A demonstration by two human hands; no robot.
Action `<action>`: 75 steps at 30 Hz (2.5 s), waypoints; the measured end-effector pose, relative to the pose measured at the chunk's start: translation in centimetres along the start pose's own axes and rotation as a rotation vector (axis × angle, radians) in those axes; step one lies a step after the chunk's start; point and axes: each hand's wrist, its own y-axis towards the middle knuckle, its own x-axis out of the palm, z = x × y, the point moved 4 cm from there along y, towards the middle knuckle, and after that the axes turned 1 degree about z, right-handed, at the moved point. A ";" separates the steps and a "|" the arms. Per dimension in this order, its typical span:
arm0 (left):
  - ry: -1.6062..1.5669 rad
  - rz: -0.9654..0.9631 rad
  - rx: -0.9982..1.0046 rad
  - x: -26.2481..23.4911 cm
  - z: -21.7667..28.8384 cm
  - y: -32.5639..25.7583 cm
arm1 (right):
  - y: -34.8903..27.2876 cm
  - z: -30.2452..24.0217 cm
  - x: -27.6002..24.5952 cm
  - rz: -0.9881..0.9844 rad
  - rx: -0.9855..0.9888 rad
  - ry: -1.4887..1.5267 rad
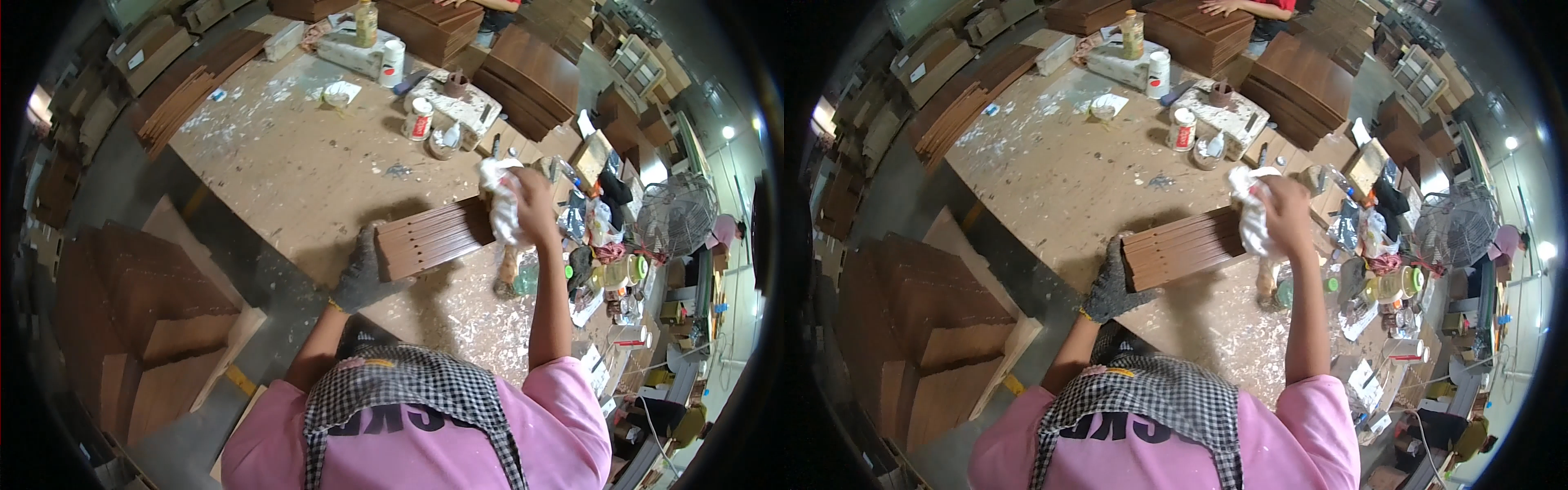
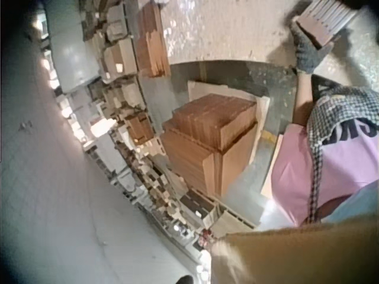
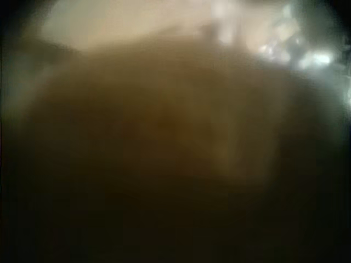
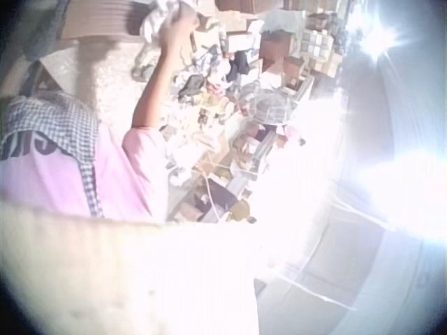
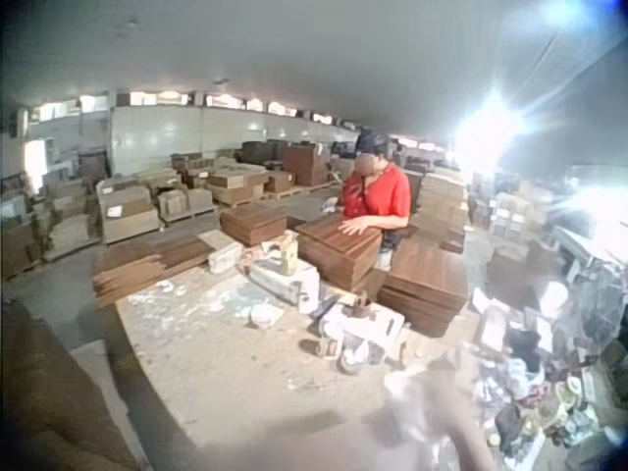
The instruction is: The person wipes down various wooden panels and slats using a cloth, then stacks the cleaned pieces onto a large pile on the floor.
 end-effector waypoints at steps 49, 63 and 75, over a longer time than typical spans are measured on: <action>0.314 0.177 0.269 -1.6 6.0 1.5 | -18.3 12.5 -7.8 0.334 0.545 -0.547; 0.622 0.024 0.354 -2.1 9.5 1.1 | -19.0 11.8 -2.3 0.388 0.310 -0.408; 0.846 -0.159 0.251 -2.0 11.1 2.0 | -30.7 16.9 -1.4 1.371 0.737 1.496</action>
